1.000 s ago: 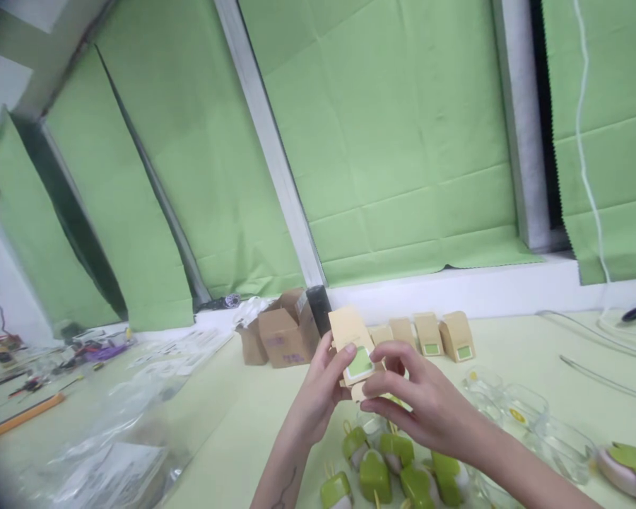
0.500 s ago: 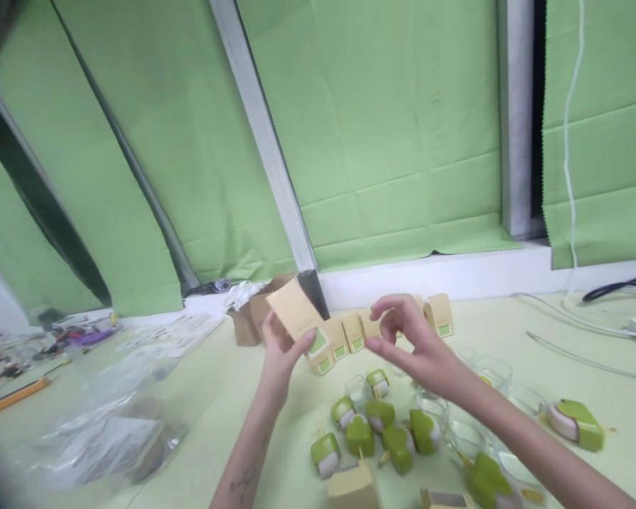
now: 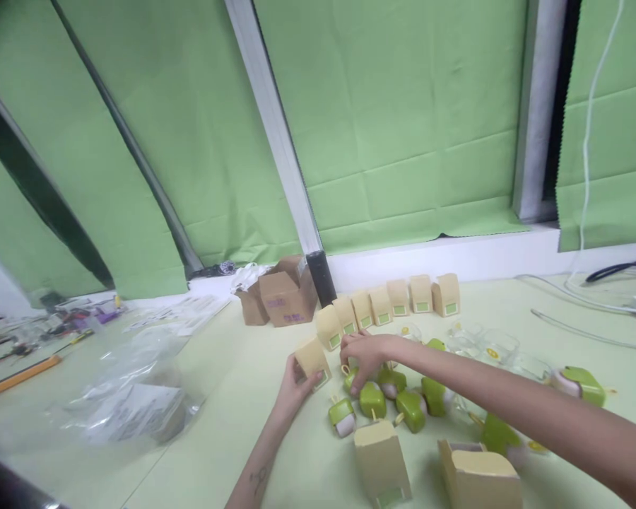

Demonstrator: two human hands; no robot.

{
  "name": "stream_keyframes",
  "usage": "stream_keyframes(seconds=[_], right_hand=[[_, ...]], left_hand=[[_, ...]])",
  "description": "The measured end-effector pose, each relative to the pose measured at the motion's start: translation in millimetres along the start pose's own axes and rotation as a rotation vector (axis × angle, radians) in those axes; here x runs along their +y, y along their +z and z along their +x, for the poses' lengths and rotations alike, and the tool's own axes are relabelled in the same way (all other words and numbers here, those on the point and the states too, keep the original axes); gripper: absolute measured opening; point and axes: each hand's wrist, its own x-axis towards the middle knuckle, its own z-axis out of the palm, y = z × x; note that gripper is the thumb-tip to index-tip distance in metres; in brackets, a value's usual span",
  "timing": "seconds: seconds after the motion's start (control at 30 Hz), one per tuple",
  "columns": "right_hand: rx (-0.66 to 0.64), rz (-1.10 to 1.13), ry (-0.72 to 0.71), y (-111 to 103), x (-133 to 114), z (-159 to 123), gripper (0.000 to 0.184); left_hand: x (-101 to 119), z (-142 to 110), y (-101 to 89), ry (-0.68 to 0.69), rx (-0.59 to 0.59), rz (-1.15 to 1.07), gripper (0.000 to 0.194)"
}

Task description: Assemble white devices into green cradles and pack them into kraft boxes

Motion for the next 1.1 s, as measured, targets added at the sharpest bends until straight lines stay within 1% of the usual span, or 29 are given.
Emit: stream_keyframes(seconds=[0.07,0.13,0.27,0.37,0.5,0.53,0.67,0.77,0.93,1.1], right_hand=[[-0.008,0.037,0.000,-0.6,1.6,0.5,0.044],[0.021,0.081,0.006,-3.3,3.6,-5.7,0.044],[0.173,0.134,0.055,-14.4,12.4,-25.6,0.041],[0.240,0.096,0.128,-25.3,19.6,-36.9,0.034],[0.216,-0.037,0.254,-31.1,17.7,-39.1,0.015],[0.208,-0.071,0.297,-29.9,15.4,-37.2,0.015],[0.185,-0.167,0.486,-18.4,7.2,-23.3,0.024],[0.149,-0.211,0.570,-7.6,6.3,-12.1,0.025],[0.099,-0.294,0.602,10.3,4.3,-3.7,0.028],[0.121,-0.354,0.549,21.4,-2.8,-1.7,0.029]], left_hand=[[-3.2,2.5,-1.3,0.006,-0.021,0.005,0.062],[-6.0,4.6,-2.7,0.016,-0.031,0.006,0.064],[-12.2,7.4,-3.8,0.029,-0.039,-0.005,0.064],[-15.4,8.2,-3.4,0.030,-0.033,-0.008,0.063],[-13.9,7.0,-2.6,0.028,-0.026,-0.007,0.059],[-12.6,6.4,-2.5,0.026,-0.029,-0.004,0.056],[-8.3,3.5,-2.8,0.018,-0.045,0.005,0.050],[-8.6,2.8,-3.2,0.019,-0.045,0.005,0.049],[-13.6,4.6,-2.8,0.023,-0.042,-0.013,0.050],[-18.1,6.1,-3.2,0.036,-0.023,-0.013,0.049]])
